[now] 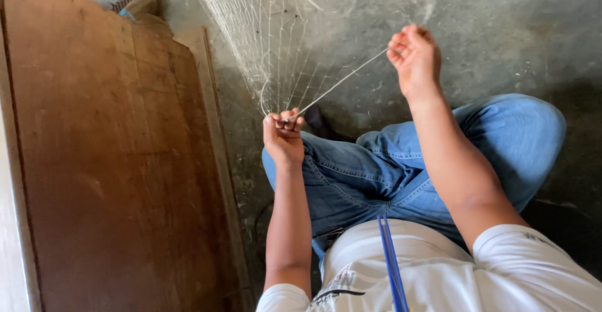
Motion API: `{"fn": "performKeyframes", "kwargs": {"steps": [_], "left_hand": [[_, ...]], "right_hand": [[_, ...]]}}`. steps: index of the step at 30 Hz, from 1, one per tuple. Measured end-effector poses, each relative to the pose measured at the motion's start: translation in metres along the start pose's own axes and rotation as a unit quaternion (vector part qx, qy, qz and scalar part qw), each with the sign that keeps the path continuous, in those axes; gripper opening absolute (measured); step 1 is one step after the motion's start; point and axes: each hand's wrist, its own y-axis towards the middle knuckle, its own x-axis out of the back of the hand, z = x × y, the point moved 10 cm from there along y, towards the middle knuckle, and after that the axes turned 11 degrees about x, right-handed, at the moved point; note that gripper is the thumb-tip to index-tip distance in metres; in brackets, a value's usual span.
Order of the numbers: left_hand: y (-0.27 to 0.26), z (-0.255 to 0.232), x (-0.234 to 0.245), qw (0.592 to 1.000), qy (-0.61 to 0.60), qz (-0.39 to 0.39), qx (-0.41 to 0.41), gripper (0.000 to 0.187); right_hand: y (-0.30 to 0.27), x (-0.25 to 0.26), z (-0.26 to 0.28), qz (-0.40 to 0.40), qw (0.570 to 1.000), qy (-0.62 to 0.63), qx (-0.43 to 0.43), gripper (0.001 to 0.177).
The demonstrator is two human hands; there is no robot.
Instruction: The person sits cross-legged on the floor repairing a fishing net. They thread netting twine onto a blue shuttle needle, pull and tie the mesh lines across their lap, stretch the net out to straighten it, and use nail clippers to trim the twine.
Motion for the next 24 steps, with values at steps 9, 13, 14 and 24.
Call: {"fn": "performKeyframes", "kwargs": {"steps": [9,13,14,24], "left_hand": [[-0.018,0.033,-0.054,0.994,0.097,0.053,-0.027,0.006],[-0.028,0.039,-0.075,0.993,0.069,0.091,-0.013,0.006],[-0.033,0.028,-0.086,0.995,0.028,0.092,-0.012,0.005],[-0.002,-0.095,-0.009,0.986,-0.134,0.083,-0.06,0.007]], "right_hand": [[-0.128,-0.093,-0.062,0.144,0.973,-0.107,-0.147,0.084],[-0.129,-0.102,-0.085,0.167,0.975,0.027,-0.145,0.03],[-0.12,-0.1,-0.077,0.164,0.975,0.091,-0.121,0.025],[-0.012,0.004,0.036,-0.073,0.987,0.137,-0.033,0.024]]}}
